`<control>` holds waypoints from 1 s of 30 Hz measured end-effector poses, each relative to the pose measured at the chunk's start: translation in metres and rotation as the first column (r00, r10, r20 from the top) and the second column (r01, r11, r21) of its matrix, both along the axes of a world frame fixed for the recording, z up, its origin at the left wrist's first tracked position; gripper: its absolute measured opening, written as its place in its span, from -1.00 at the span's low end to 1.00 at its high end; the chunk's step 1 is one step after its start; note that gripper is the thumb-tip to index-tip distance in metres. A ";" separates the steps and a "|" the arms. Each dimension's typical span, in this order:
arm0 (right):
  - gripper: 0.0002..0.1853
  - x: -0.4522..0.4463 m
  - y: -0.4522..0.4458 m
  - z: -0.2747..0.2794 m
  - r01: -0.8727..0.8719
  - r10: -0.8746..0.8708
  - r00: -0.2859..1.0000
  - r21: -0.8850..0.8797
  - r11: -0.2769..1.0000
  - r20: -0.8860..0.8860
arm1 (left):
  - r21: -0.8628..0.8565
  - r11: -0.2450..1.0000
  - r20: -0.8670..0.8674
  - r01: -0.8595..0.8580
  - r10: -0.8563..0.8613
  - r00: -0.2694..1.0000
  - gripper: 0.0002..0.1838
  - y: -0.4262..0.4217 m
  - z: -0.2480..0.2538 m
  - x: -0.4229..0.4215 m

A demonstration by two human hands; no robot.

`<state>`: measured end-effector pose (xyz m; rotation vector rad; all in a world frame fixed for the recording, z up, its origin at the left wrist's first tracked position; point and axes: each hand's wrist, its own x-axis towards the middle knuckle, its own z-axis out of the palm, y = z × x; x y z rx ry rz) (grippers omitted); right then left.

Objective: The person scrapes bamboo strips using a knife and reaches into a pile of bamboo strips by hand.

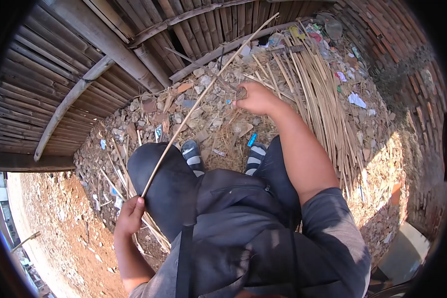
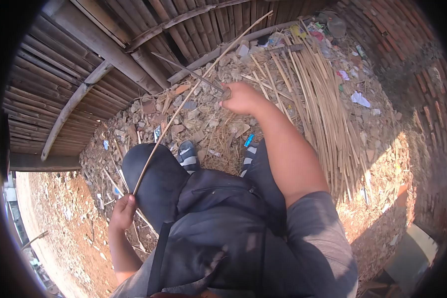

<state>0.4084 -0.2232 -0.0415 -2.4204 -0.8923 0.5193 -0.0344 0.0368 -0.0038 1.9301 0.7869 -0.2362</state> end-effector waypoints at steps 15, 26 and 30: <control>-0.28 0.011 -0.004 -0.001 0.009 -0.010 0.999 -0.015 1.000 -0.034 | -0.018 1.000 0.013 -0.011 0.012 1.000 -0.46 0.000 0.000 0.000; -0.39 -0.016 0.006 0.012 -0.106 0.105 0.994 -0.037 0.994 -0.030 | -0.033 0.999 -0.009 -0.031 0.030 0.999 -0.46 0.000 0.001 0.000; -0.42 -0.015 0.008 0.014 -0.139 0.138 0.989 -0.016 0.990 -0.053 | -0.004 1.000 0.014 0.024 -0.024 1.000 -0.46 0.001 0.000 0.000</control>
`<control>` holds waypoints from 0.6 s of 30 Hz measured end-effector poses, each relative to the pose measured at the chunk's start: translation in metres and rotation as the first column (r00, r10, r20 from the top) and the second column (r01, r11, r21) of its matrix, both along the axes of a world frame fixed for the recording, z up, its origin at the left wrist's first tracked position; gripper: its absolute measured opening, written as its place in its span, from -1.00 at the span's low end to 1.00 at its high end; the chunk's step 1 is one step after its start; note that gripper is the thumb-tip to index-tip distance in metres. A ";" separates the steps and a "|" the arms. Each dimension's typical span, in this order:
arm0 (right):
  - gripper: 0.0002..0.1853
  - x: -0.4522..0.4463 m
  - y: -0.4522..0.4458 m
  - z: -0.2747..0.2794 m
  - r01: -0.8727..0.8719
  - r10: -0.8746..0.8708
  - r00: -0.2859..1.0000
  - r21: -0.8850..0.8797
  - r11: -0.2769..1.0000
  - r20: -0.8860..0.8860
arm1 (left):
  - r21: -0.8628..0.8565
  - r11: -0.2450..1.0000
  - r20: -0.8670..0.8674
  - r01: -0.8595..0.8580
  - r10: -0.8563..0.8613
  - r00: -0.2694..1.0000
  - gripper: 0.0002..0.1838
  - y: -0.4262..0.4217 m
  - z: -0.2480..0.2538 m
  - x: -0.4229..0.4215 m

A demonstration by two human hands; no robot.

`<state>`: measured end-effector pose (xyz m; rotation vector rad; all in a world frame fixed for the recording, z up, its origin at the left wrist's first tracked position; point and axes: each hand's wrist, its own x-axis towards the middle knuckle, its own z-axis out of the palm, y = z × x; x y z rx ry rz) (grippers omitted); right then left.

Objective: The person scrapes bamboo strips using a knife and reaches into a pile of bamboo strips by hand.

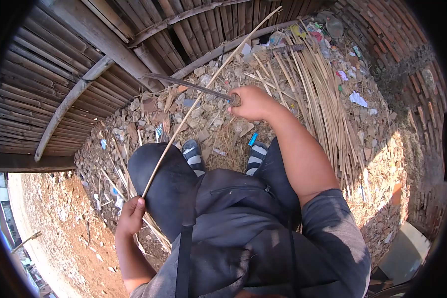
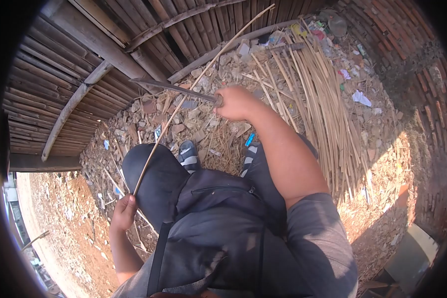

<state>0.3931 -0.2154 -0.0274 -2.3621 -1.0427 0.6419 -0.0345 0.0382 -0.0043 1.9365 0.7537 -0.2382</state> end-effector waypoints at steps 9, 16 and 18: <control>-0.40 0.017 -0.006 -0.024 0.114 -0.119 0.991 0.075 0.991 0.058 | -0.023 0.999 -0.030 -0.048 0.047 0.998 -0.46 -0.001 0.002 0.000; -0.40 0.000 -0.002 -0.005 0.051 -0.054 0.995 0.029 0.998 0.079 | -0.001 1.000 0.003 -0.021 0.021 1.000 -0.46 0.001 -0.003 -0.002; -0.41 0.000 -0.001 -0.004 0.041 -0.040 0.997 -0.008 0.999 0.069 | -0.006 1.000 -0.006 -0.026 0.026 1.000 -0.46 0.001 -0.001 0.000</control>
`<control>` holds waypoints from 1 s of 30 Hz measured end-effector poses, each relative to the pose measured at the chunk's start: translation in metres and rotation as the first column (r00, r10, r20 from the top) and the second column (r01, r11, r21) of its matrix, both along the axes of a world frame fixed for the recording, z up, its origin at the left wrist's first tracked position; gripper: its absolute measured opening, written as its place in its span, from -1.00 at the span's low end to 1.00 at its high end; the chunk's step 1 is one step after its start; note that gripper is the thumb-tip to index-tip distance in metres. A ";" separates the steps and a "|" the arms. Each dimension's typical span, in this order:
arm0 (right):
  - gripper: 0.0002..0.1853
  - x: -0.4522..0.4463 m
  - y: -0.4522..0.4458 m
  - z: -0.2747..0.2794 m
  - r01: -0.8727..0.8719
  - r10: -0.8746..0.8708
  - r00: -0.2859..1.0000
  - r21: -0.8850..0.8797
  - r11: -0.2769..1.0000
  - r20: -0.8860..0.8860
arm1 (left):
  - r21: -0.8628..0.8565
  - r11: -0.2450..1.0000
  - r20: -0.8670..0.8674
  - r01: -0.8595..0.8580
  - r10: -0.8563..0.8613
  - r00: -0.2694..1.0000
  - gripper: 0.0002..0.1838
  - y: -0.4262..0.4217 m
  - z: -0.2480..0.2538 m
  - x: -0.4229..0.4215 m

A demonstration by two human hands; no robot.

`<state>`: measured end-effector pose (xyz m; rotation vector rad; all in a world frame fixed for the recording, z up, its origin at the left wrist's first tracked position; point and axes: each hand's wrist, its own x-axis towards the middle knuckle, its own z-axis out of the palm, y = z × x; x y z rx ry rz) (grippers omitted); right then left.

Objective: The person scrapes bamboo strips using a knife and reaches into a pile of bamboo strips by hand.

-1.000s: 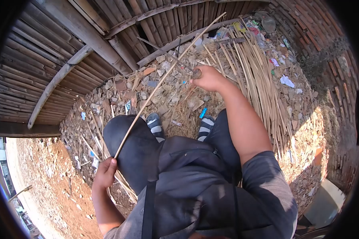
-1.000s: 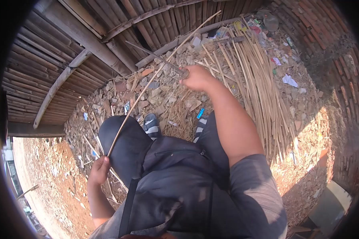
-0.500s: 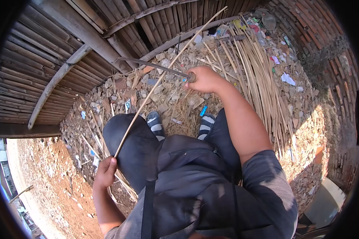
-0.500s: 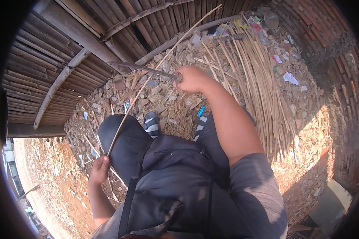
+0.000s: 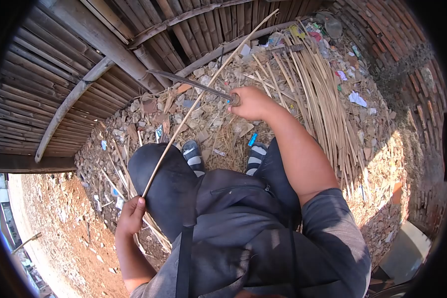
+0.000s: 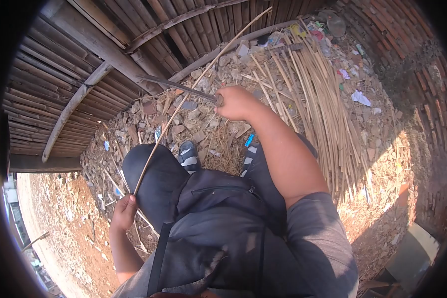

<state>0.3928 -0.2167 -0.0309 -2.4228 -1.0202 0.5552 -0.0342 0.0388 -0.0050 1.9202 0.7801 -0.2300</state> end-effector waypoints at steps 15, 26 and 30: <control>-0.36 0.010 -0.006 -0.008 0.036 -0.032 0.998 0.077 0.996 -0.051 | 0.026 1.000 0.039 0.001 -0.002 0.999 -0.46 -0.002 -0.003 0.000; -0.35 0.010 -0.005 -0.006 0.042 -0.030 0.994 0.115 0.992 -0.107 | -0.037 0.999 0.025 0.016 -0.015 1.000 -0.47 0.005 -0.007 -0.003; -0.38 0.011 -0.006 -0.009 0.033 -0.018 0.994 0.139 0.990 -0.104 | -0.043 0.999 0.049 -0.017 0.019 0.999 -0.45 0.002 -0.007 -0.001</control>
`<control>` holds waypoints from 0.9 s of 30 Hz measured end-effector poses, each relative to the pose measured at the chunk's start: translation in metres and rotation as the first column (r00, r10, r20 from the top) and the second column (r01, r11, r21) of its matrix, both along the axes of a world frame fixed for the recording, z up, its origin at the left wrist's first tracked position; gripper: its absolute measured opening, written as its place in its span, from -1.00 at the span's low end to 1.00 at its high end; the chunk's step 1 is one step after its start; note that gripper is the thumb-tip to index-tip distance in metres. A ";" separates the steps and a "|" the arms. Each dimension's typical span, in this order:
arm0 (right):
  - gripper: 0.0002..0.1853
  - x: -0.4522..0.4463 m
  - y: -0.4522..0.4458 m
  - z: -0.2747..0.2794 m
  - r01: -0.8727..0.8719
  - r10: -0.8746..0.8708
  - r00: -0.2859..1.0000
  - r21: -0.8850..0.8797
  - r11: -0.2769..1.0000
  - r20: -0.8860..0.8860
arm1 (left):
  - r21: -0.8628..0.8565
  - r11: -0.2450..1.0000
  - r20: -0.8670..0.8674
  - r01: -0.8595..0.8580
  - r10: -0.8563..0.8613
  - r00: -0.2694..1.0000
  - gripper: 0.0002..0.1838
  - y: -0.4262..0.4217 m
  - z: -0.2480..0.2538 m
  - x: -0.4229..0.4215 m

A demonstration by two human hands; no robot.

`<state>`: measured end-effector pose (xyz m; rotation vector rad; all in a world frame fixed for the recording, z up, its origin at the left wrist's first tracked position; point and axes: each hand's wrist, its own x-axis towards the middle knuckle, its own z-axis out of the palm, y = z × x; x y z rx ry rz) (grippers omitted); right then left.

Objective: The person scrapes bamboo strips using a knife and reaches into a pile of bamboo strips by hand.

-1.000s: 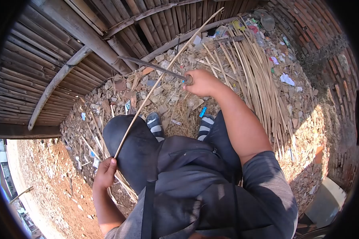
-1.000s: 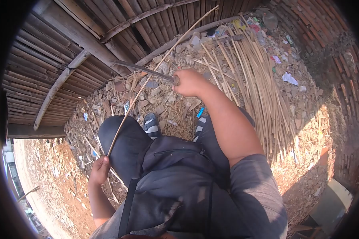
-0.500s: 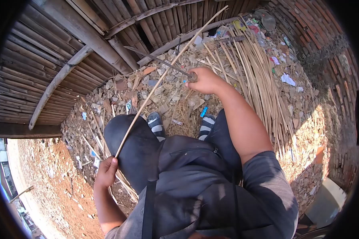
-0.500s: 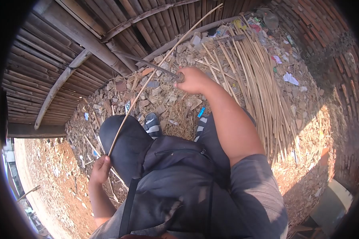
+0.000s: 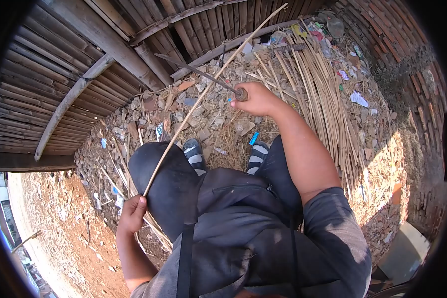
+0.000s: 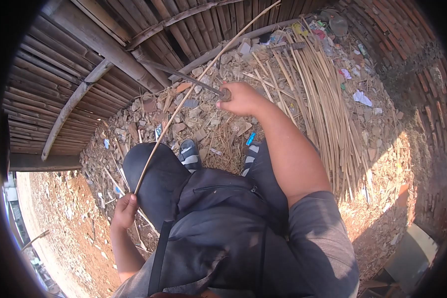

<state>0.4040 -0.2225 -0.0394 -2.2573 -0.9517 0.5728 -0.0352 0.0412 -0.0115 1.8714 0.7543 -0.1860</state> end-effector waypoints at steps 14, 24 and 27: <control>-0.43 0.001 -0.001 -0.008 -0.020 0.020 1.000 0.023 1.000 0.022 | 0.004 1.000 -0.031 -0.017 0.017 0.999 -0.47 -0.001 0.001 -0.001; -0.38 0.000 0.000 -0.004 -0.008 0.009 0.999 -0.013 1.000 0.032 | -0.005 1.000 -0.029 -0.005 0.005 1.000 -0.46 0.003 -0.004 -0.004; -0.38 0.000 0.000 -0.007 -0.007 0.007 0.999 -0.005 1.000 0.038 | -0.002 1.000 -0.029 -0.006 0.006 1.000 -0.46 0.003 -0.004 -0.004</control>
